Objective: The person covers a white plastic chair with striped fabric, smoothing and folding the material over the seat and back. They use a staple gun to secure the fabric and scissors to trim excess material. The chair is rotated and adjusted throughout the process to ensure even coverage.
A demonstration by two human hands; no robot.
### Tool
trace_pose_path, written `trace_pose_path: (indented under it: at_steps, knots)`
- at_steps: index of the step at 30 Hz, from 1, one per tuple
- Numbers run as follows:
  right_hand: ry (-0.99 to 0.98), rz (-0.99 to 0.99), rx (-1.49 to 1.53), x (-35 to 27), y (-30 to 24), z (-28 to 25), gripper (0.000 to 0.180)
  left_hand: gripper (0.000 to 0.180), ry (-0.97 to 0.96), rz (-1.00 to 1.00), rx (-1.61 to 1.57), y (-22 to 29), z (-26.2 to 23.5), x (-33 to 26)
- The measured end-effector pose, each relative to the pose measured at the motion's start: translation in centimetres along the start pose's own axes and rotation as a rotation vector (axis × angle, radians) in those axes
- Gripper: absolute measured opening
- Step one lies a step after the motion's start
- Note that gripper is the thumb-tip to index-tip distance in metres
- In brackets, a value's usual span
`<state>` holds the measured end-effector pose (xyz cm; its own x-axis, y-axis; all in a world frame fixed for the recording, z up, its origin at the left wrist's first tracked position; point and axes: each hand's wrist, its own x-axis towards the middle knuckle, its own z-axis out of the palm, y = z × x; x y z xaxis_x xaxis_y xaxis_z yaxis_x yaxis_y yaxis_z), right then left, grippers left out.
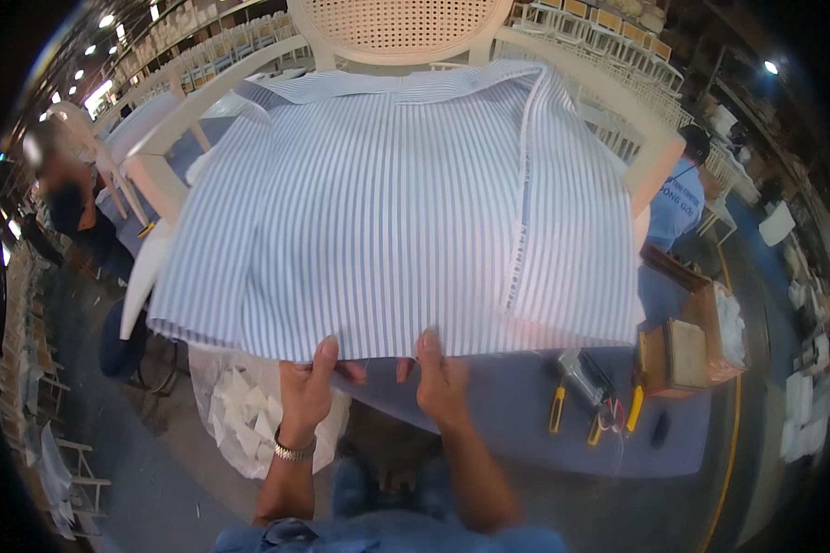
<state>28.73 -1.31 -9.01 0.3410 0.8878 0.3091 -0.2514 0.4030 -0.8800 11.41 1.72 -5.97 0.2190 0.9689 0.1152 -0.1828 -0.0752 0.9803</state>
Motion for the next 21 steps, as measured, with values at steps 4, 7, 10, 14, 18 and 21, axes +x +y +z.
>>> trace_pose_path:
  at_steps: [4, 7, 10, 14, 18, 21]
  knots:
    - [0.013, -0.18, 0.015, 1.1, 3.9, -0.7, 0.033, 0.026, -0.024, 0.225, -0.076, -4.2, -0.8, 1.9]
    - [-0.015, -0.392, 0.077, 2.7, 6.9, -1.6, 0.033, 0.029, -0.042, 0.483, -0.038, -6.6, -0.8, 3.8]
    - [-0.071, -0.52, 0.018, 3.9, 8.7, -2.4, 0.035, 0.03, -0.03, 0.571, -0.048, -8.4, -0.9, 4.6]
    - [-0.125, -0.59, 0.032, 5.6, 9.7, -2.6, 0.043, 0.04, 0.03, 0.642, 0.01, -9.0, -0.3, 5.4]
    - [-0.125, -0.614, -0.129, 8.4, 10.5, -3.1, 0.052, 0.054, 0.002, 0.521, 0.218, -8.0, -0.2, 6.4]
    - [-0.158, -0.575, -0.078, 9.3, 11.5, -3.7, 0.054, 0.052, -0.174, 0.372, 0.444, -6.5, -0.4, 5.3]
